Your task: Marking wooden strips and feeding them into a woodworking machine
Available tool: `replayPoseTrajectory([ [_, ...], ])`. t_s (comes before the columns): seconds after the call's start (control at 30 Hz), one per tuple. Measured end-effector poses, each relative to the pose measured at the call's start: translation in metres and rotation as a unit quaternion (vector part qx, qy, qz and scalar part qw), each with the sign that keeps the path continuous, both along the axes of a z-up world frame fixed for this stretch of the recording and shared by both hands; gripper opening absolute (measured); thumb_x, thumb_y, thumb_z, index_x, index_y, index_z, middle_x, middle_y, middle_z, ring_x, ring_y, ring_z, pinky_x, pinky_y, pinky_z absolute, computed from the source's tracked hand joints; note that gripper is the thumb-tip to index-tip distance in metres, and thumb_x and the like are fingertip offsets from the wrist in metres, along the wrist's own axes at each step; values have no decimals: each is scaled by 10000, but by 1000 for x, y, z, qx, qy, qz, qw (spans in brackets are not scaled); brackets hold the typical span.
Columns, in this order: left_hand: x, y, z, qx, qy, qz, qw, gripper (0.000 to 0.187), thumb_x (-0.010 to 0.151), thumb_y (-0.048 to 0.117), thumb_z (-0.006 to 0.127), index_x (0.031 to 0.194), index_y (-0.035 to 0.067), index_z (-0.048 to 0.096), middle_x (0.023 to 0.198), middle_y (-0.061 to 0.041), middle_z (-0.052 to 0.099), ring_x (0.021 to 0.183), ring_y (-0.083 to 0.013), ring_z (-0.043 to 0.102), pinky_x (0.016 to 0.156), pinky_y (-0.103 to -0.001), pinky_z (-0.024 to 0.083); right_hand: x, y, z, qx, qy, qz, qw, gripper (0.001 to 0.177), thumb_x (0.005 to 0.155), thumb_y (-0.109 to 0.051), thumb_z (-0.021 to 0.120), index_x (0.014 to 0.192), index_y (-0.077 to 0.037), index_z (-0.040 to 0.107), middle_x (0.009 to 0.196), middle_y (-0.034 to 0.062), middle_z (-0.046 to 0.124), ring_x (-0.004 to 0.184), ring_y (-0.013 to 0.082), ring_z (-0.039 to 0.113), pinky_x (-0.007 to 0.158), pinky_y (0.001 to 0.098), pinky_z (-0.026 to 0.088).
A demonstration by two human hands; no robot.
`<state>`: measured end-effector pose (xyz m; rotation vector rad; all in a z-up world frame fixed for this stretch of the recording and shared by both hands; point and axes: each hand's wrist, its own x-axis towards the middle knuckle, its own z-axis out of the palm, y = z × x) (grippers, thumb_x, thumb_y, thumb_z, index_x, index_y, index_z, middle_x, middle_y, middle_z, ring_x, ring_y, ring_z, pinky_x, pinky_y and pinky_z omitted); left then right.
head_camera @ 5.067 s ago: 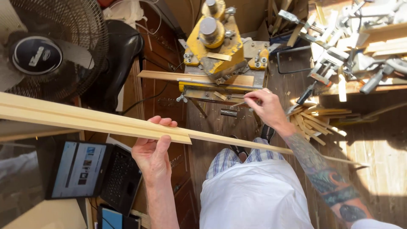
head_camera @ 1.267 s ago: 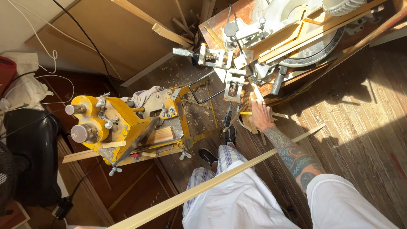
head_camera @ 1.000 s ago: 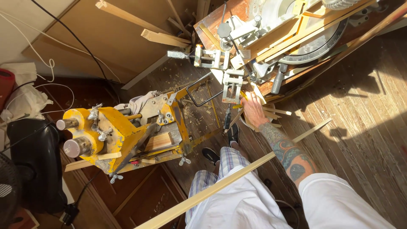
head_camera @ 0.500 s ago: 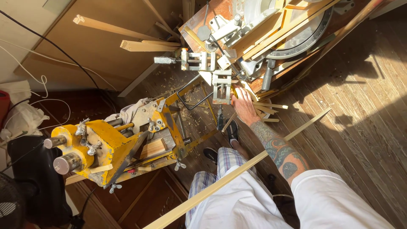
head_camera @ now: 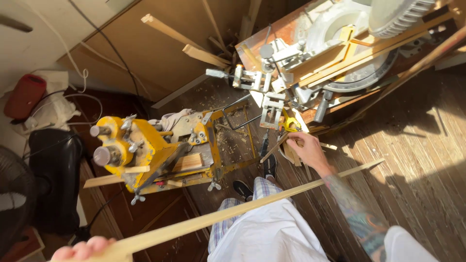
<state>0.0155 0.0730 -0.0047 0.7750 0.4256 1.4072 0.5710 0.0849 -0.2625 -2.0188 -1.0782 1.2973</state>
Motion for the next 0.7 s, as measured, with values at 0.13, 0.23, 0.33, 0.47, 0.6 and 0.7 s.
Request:
replayPoseTrajectory([
  [0.13, 57, 31, 7, -65, 236, 186, 952, 628, 845, 249, 835, 1395, 88, 578, 1145, -51, 690, 1095, -302, 682, 1061, -547, 534, -55, 2, 105, -9, 172, 164, 971, 294, 975, -225, 595, 1206, -143, 758, 1302, 76, 742, 1210, 237, 686, 1080, 480, 504],
  [0.23, 92, 53, 18, -63, 228, 210, 949, 528, 835, -14, 760, 1333, -18, 584, 1132, -138, 698, 1019, -295, 703, 1067, -481, 570, -101, 7, 180, 203, 160, 266, 929, 232, 910, -248, 714, 1094, -134, 797, 1108, 7, 819, 1042, 145, 758, 963, 304, 550],
  [0.33, 94, 68, 11, 13, 164, 166, 972, 685, 755, 18, 868, 1356, -116, 567, 1110, -281, 723, 1091, -416, 718, 1036, -531, 554, -154, 32, 238, 340, 159, 208, 903, 332, 823, -184, 845, 1150, -157, 796, 1097, 9, 784, 1054, 191, 746, 983, 335, 560],
  [0.47, 107, 76, 24, 45, 139, 106, 984, 645, 831, -23, 811, 1407, -120, 536, 1188, -311, 699, 1144, -428, 685, 1030, -517, 559, -209, 59, 297, 454, 191, 242, 836, 407, 853, -118, 823, 1246, -108, 720, 1184, 77, 723, 1070, 238, 708, 926, 370, 578],
  [0.6, 111, 82, 18, 26, 139, 115, 983, 658, 816, -23, 834, 1386, -149, 533, 1181, -309, 697, 1119, -406, 706, 919, -476, 623, -243, 60, 319, 580, 80, 223, 780, 456, 788, -150, 912, 1208, -111, 741, 1119, 56, 622, 992, 231, 652, 849, 352, 588],
  [0.7, 121, 83, 19, 12, 185, 161, 969, 626, 800, 5, 852, 1349, -125, 580, 1140, -262, 733, 1056, -322, 744, 915, -400, 633, -257, 67, 320, 618, 10, 196, 761, 327, 858, -113, 852, 1172, -146, 771, 1006, 16, 651, 910, 205, 692, 809, 315, 601],
])
